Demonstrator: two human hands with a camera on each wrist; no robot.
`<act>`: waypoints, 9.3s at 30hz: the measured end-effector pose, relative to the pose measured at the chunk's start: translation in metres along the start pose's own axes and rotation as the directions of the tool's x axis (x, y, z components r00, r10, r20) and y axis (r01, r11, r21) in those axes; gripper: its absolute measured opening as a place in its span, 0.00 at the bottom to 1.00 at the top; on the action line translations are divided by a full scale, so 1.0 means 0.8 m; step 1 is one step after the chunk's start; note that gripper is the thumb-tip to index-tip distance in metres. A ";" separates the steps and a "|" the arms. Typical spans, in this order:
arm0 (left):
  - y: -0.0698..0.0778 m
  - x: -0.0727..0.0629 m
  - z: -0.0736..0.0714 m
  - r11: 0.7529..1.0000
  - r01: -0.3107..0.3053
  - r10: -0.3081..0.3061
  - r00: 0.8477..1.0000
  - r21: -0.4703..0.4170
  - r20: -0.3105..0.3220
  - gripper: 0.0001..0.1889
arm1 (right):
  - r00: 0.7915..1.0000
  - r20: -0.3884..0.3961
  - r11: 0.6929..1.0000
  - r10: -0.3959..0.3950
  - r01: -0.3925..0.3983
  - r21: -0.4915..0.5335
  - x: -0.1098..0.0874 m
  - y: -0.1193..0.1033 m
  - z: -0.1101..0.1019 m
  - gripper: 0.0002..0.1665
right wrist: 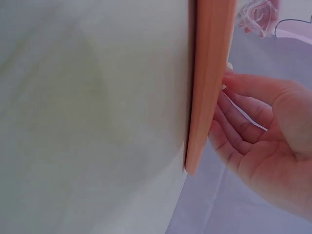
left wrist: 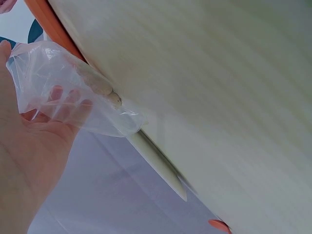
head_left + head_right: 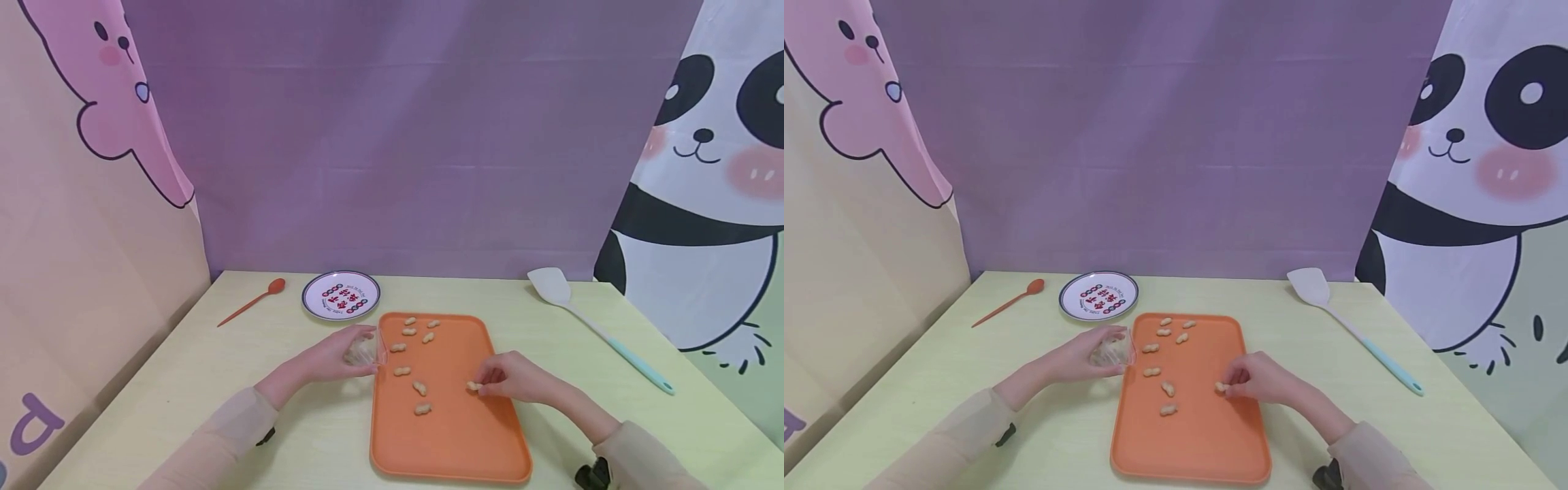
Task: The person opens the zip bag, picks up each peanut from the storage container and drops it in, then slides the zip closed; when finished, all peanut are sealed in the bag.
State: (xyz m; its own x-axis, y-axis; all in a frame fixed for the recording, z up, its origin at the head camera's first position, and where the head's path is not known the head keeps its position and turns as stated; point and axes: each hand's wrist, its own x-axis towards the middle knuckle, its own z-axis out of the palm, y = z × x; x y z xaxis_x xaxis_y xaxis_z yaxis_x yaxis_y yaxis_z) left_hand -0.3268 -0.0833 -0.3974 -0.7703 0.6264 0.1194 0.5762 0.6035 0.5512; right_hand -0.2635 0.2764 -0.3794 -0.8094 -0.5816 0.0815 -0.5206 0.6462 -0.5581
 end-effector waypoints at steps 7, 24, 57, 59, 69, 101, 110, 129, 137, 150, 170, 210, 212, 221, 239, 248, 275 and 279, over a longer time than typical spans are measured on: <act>-0.001 0.000 0.000 1.000 0.001 -0.001 1.000 0.005 0.002 0.42 | 1.000 -0.021 1.000 -0.009 0.009 -0.021 0.008 -0.001 -0.004 0.05; 0.000 0.001 0.001 1.000 -0.002 0.002 1.000 0.007 0.002 0.42 | 0.995 -0.075 0.992 -0.072 0.063 -0.112 0.055 -0.035 0.002 0.04; 0.000 0.002 0.003 0.999 -0.041 0.041 0.999 -0.009 -0.014 0.40 | 0.988 -0.041 0.982 -0.150 0.145 -0.119 0.146 -0.099 0.059 0.01; -0.001 0.002 0.003 0.999 -0.049 0.048 0.999 -0.013 -0.017 0.40 | 0.986 -0.051 0.980 -0.157 0.149 -0.131 0.149 -0.101 0.061 0.02; 0.001 0.002 0.003 1.000 -0.012 0.011 1.000 -0.016 -0.007 0.40 | 0.987 -0.069 0.986 -0.146 0.139 -0.092 0.149 -0.102 0.065 0.03; 0.000 0.002 0.001 1.000 -0.018 0.019 1.000 0.018 -0.015 0.42 | 0.974 -0.212 0.992 -0.076 0.053 -0.111 0.141 -0.021 0.012 0.09; -0.001 0.002 0.003 1.000 -0.017 0.017 1.000 0.010 -0.004 0.42 | 0.976 -0.217 0.993 -0.037 0.011 -0.121 0.144 0.012 0.007 0.10; -0.001 0.002 0.003 0.998 -0.039 0.040 0.999 0.040 -0.016 0.41 | 0.979 -0.143 0.980 0.143 -0.161 -0.119 0.147 0.026 0.004 0.16; -0.001 0.003 0.003 0.999 -0.028 0.029 1.000 0.041 -0.013 0.42 | 0.983 -0.156 0.980 0.095 -0.120 -0.161 0.145 0.026 0.006 0.12; -0.001 0.003 0.003 0.999 -0.018 0.019 1.000 0.046 -0.008 0.41 | 0.992 -0.120 0.988 -0.024 0.006 -0.151 0.149 0.045 0.006 0.09; 0.000 0.000 0.003 0.999 -0.019 0.019 1.000 0.034 -0.009 0.41 | 0.984 -0.145 0.966 0.102 -0.133 -0.222 0.146 0.032 0.006 0.07; 0.006 0.001 0.002 0.999 -0.020 0.020 1.000 0.028 -0.005 0.40 | 0.983 -0.180 0.993 0.045 -0.064 -0.101 0.127 -0.042 0.016 0.07; 0.005 0.001 0.003 0.999 -0.023 0.023 1.000 0.023 -0.004 0.40 | 0.981 -0.187 0.993 0.045 -0.065 -0.102 0.128 -0.051 0.020 0.07; 0.002 0.002 0.003 1.000 -0.018 0.018 1.000 0.016 -0.005 0.41 | 0.988 -0.157 0.998 0.010 -0.020 -0.066 0.135 -0.084 0.037 0.05; -0.001 0.003 0.005 0.999 -0.039 0.039 0.999 -0.009 -0.011 0.40 | 0.984 -0.123 0.988 -0.126 0.113 -0.105 0.152 -0.110 0.061 0.03; -0.002 0.002 0.003 1.000 -0.020 0.020 1.000 -0.017 -0.012 0.40 | 0.976 -0.141 0.983 -0.164 0.151 -0.102 0.153 -0.104 0.062 0.03; -0.001 0.003 0.003 1.000 -0.015 0.015 1.000 -0.008 -0.009 0.41 | 0.981 -0.194 0.999 0.018 -0.013 0.029 0.144 -0.031 0.025 0.09; -0.002 0.003 0.003 1.000 -0.016 0.016 1.000 -0.001 -0.010 0.41 | 0.977 -0.215 1.000 0.007 -0.010 -0.014 0.144 -0.013 0.023 0.08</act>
State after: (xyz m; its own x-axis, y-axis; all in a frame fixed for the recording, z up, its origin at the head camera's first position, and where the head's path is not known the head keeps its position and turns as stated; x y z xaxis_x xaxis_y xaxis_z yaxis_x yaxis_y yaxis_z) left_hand -0.3288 -0.0816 -0.3998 -0.7640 0.6307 0.1363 0.5878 0.5932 0.5501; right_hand -0.3460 0.1937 -0.3790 -0.8524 -0.4577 0.2530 -0.5161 0.6586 -0.5476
